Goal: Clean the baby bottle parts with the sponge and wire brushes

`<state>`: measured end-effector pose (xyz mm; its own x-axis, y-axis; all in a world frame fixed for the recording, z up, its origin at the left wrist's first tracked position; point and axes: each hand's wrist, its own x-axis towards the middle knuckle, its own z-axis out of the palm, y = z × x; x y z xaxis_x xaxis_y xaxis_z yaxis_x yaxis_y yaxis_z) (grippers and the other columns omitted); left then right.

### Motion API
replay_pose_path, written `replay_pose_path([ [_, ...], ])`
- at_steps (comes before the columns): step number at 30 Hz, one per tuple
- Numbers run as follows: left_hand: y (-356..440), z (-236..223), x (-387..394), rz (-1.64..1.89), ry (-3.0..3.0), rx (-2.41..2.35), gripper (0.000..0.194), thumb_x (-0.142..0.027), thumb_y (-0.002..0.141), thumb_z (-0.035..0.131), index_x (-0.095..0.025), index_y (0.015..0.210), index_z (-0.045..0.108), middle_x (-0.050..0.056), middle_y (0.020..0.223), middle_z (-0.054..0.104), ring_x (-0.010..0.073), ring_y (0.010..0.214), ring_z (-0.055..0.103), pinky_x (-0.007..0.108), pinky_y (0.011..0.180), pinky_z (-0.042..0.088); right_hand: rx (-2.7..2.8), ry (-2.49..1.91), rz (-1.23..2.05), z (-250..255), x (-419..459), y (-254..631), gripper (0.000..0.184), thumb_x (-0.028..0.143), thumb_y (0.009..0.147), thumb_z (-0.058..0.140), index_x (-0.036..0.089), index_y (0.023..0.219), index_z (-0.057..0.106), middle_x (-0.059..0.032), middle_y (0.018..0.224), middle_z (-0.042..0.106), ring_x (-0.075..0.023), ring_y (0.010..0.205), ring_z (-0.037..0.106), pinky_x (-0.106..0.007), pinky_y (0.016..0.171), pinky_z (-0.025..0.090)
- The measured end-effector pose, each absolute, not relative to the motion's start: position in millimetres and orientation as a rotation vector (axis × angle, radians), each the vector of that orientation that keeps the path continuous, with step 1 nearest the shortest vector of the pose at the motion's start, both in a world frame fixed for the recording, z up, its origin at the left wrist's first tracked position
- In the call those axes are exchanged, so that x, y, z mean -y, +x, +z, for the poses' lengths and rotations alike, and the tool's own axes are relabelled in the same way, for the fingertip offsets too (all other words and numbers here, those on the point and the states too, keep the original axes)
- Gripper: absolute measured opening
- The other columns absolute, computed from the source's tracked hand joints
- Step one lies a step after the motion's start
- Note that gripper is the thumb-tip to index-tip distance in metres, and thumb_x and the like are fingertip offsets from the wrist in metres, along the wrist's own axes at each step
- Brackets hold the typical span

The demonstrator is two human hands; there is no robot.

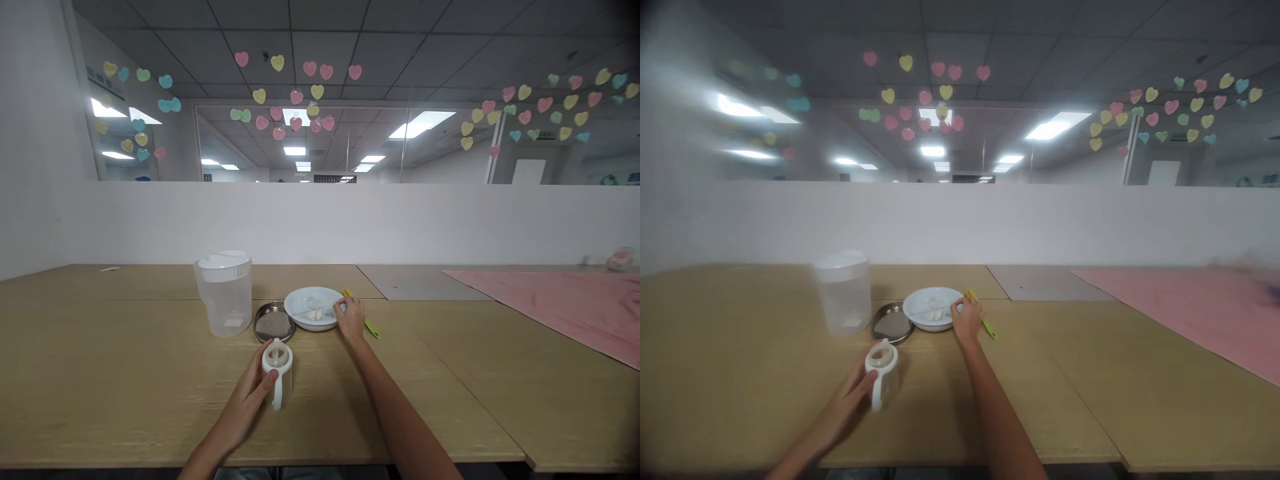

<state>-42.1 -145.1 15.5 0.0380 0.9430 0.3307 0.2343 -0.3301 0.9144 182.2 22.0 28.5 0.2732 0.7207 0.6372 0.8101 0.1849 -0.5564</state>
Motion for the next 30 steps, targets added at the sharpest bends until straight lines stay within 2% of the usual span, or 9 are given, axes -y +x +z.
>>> replay_pose_path([
  [5, -45, 9, 132, 1.316, 1.650, -1.191, 0.072, -0.064, 0.074, 0.046, -0.019, 0.129, 0.032, 0.012, 0.130, 0.047, 0.0247, 0.121, 0.043, 0.038, 0.101, 0.035, 1.432, -1.515, 0.013, 22, -30, 185, 0.014, 0.022, 0.070, 0.050, 0.015, 0.069, 0.063, -0.0099, 0.084, 0.061, -0.0230, 0.087, 0.049, -0.030, 0.081, 0.032],
  [9, -52, 10, 124, 1.277, 1.691, -1.076, 0.074, -0.067, 0.063, 0.057, -0.018, 0.117, 0.044, 0.012, 0.117, 0.056, 0.0265, 0.113, 0.050, 0.037, 0.095, 0.041, 1.412, -1.485, 0.050, 17, -36, 187, 0.015, 0.022, 0.069, 0.049, 0.014, 0.068, 0.062, -0.0113, 0.084, 0.060, -0.0239, 0.088, 0.049, -0.031, 0.084, 0.033],
  [14, -60, 8, 122, 1.189, 1.602, -0.956, 0.060, -0.047, 0.057, 0.074, -0.017, 0.104, 0.051, 0.009, 0.107, 0.060, 0.0253, 0.103, 0.054, 0.035, 0.087, 0.044, 1.400, -1.453, 0.037, 11, -43, 188, 0.017, 0.025, 0.070, 0.044, 0.015, 0.066, 0.057, -0.0091, 0.078, 0.058, -0.0229, 0.084, 0.049, -0.032, 0.082, 0.034],
  [17, -63, 2, 117, 1.262, 1.554, -0.949, 0.062, -0.038, 0.049, 0.080, -0.017, 0.099, 0.052, 0.006, 0.092, 0.063, 0.0226, 0.087, 0.059, 0.032, 0.076, 0.046, 1.385, -1.457, 0.014, 9, -45, 188, 0.018, 0.026, 0.070, 0.042, 0.016, 0.065, 0.056, -0.0088, 0.078, 0.058, -0.0227, 0.083, 0.049, -0.032, 0.081, 0.034],
  [20, -59, 12, 108, 1.345, 1.522, -1.005, 0.068, -0.034, 0.047, 0.081, -0.017, 0.106, 0.052, 0.006, 0.095, 0.064, 0.0228, 0.087, 0.059, 0.032, 0.076, 0.046, 1.413, -1.465, -0.016, 9, -44, 188, 0.019, 0.026, 0.072, 0.040, 0.016, 0.066, 0.055, -0.0092, 0.078, 0.057, -0.0230, 0.084, 0.048, -0.032, 0.081, 0.034],
  [23, -50, 38, 94, 1.485, 1.480, -1.183, 0.064, -0.039, 0.045, 0.079, -0.015, 0.100, 0.056, 0.009, 0.096, 0.065, 0.0252, 0.090, 0.059, 0.035, 0.080, 0.045, 1.450, -1.490, -0.042, 11, -42, 188, 0.019, 0.025, 0.074, 0.040, 0.016, 0.067, 0.055, -0.0093, 0.079, 0.056, -0.0231, 0.085, 0.048, -0.031, 0.081, 0.034],
  [26, -40, 59, 77, 1.639, 1.511, -1.269, 0.059, -0.044, 0.054, 0.073, -0.014, 0.101, 0.055, 0.009, 0.096, 0.065, 0.0244, 0.090, 0.059, 0.037, 0.080, 0.045, 1.474, -1.514, -0.065, 13, -39, 188, 0.020, 0.025, 0.076, 0.039, 0.016, 0.069, 0.056, -0.0095, 0.081, 0.056, -0.0228, 0.086, 0.047, -0.030, 0.081, 0.034],
  [30, -28, 58, 55, 1.847, 1.535, -1.456, 0.061, -0.046, 0.057, 0.071, -0.014, 0.105, 0.051, 0.009, 0.094, 0.064, 0.0229, 0.086, 0.060, 0.037, 0.078, 0.047, 1.494, -1.545, -0.079, 14, -37, 188, 0.024, 0.025, 0.078, 0.038, 0.016, 0.067, 0.057, -0.0094, 0.081, 0.056, -0.0226, 0.086, 0.047, -0.030, 0.082, 0.033],
])
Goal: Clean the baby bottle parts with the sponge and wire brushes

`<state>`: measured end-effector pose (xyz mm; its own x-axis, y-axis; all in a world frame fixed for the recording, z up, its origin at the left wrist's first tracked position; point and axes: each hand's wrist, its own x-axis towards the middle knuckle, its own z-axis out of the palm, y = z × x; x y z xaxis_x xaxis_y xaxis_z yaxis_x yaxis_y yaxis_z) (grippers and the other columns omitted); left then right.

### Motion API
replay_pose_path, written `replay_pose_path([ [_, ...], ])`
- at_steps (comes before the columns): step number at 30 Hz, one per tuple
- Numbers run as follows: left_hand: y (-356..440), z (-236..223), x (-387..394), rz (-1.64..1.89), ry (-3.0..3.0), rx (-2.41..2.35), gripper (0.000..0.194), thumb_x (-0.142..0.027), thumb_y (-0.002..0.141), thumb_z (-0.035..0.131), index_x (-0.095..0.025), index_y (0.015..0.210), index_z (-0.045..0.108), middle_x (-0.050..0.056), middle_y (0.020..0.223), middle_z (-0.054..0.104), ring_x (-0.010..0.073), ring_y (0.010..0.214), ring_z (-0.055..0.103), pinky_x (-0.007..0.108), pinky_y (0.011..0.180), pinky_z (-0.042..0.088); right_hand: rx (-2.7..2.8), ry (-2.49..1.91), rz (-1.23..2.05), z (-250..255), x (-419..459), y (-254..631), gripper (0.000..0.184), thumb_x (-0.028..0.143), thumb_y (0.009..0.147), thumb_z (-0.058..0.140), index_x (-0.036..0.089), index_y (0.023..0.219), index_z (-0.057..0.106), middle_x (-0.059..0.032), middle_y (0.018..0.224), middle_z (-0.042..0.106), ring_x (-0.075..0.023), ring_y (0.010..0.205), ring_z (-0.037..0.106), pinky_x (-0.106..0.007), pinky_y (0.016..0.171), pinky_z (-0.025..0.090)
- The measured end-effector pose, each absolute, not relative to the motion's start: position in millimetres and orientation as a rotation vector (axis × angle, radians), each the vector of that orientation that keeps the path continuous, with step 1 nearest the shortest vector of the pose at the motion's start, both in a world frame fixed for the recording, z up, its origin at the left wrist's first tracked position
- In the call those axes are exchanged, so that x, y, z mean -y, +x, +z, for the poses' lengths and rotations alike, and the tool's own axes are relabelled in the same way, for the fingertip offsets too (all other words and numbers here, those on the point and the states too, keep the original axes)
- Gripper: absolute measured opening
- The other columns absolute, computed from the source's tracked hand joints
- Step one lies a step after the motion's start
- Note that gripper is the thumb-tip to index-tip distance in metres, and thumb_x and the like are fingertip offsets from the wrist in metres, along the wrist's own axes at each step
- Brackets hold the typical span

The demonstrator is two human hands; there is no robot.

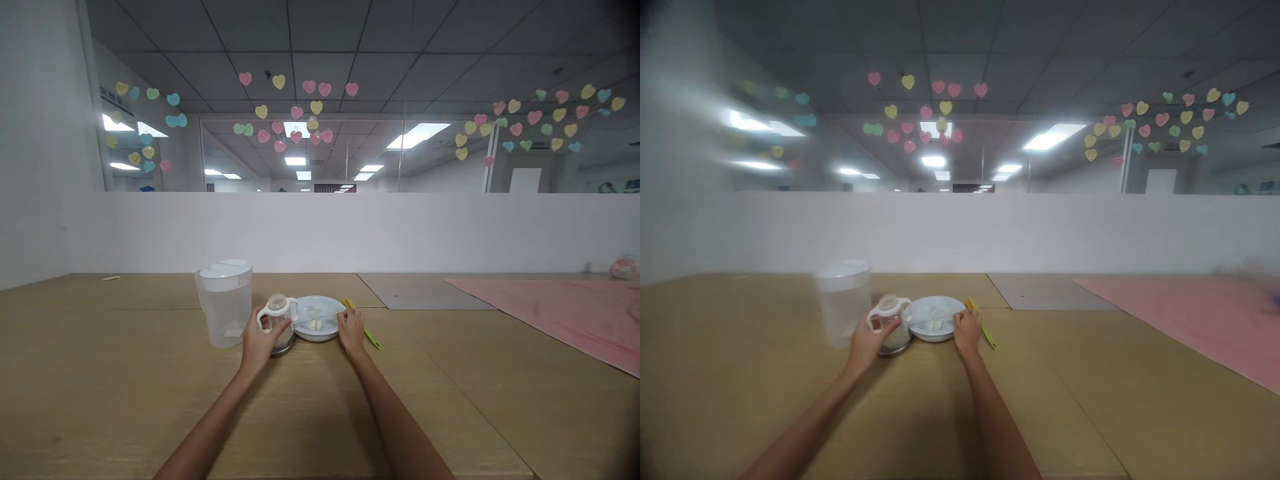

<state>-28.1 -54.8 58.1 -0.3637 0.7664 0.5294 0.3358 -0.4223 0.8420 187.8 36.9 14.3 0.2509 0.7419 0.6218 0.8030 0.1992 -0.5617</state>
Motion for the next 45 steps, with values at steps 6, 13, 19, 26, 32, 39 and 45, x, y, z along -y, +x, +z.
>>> replay_pose_path([
  [6, -22, 41, 33, 2.074, 1.675, -1.507, 0.058, -0.050, 0.061, 0.068, -0.014, 0.103, 0.051, 0.010, 0.097, 0.059, 0.0226, 0.086, 0.058, 0.037, 0.076, 0.048, 1.432, -1.544, -0.067, 15, -35, 186, 0.022, 0.025, 0.076, 0.043, 0.016, 0.067, 0.060, -0.0093, 0.082, 0.057, -0.0225, 0.087, 0.047, -0.029, 0.081, 0.033],
  [13, -37, 22, 34, 2.188, 2.075, -1.455, 0.050, -0.047, 0.066, 0.067, -0.017, 0.103, 0.049, 0.007, 0.096, 0.056, 0.0221, 0.091, 0.056, 0.037, 0.080, 0.047, 1.361, -1.567, -0.199, 18, -31, 191, 0.020, 0.024, 0.077, 0.046, 0.015, 0.072, 0.063, -0.0102, 0.084, 0.059, -0.0225, 0.085, 0.049, -0.029, 0.080, 0.032],
  [19, -45, 19, 34, 2.199, 2.052, -1.572, 0.050, -0.048, 0.068, 0.065, -0.016, 0.103, 0.049, 0.008, 0.095, 0.057, 0.0219, 0.090, 0.057, 0.036, 0.079, 0.047, 1.120, -1.722, -0.083, 20, -31, 202, 0.021, 0.018, 0.076, 0.046, 0.012, 0.090, 0.061, -0.0120, 0.091, 0.061, -0.0227, 0.088, 0.051, -0.028, 0.075, 0.033],
  [26, -45, 17, 33, 2.111, 2.025, -1.603, 0.049, -0.051, 0.068, 0.063, -0.015, 0.101, 0.051, 0.008, 0.094, 0.062, 0.0223, 0.088, 0.059, 0.036, 0.077, 0.048, 1.127, -1.921, -0.022, 19, -32, 208, 0.031, 0.019, 0.077, 0.047, 0.010, 0.104, 0.056, -0.0148, 0.100, 0.060, -0.0243, 0.095, 0.053, -0.028, 0.075, 0.035],
  [32, -32, 13, 45, 1.948, 2.331, -1.416, 0.051, -0.051, 0.060, 0.068, -0.017, 0.096, 0.059, 0.009, 0.092, 0.066, 0.0238, 0.085, 0.062, 0.036, 0.077, 0.049, 1.174, -1.984, 0.049, 16, -32, 208, 0.031, 0.025, 0.078, 0.047, 0.012, 0.105, 0.056, -0.0148, 0.101, 0.059, -0.0250, 0.096, 0.053, -0.029, 0.073, 0.037],
  [39, -18, 14, 53, 1.472, 2.485, -1.314, 0.052, -0.052, 0.058, 0.069, -0.021, 0.100, 0.064, 0.010, 0.095, 0.067, 0.0271, 0.091, 0.060, 0.042, 0.083, 0.047, 1.206, -1.994, 0.032, 14, -33, 209, 0.029, 0.024, 0.078, 0.047, 0.013, 0.103, 0.058, -0.0148, 0.100, 0.058, -0.0256, 0.095, 0.054, -0.030, 0.074, 0.038],
  [45, -26, 17, 51, 1.371, 2.511, -1.203, 0.044, -0.053, 0.063, 0.065, -0.021, 0.093, 0.067, 0.008, 0.090, 0.068, 0.0250, 0.085, 0.060, 0.039, 0.081, 0.045, 1.245, -2.009, 0.038, 11, -38, 212, 0.029, 0.025, 0.078, 0.047, 0.014, 0.101, 0.059, -0.0148, 0.099, 0.057, -0.0256, 0.096, 0.053, -0.031, 0.075, 0.038],
])
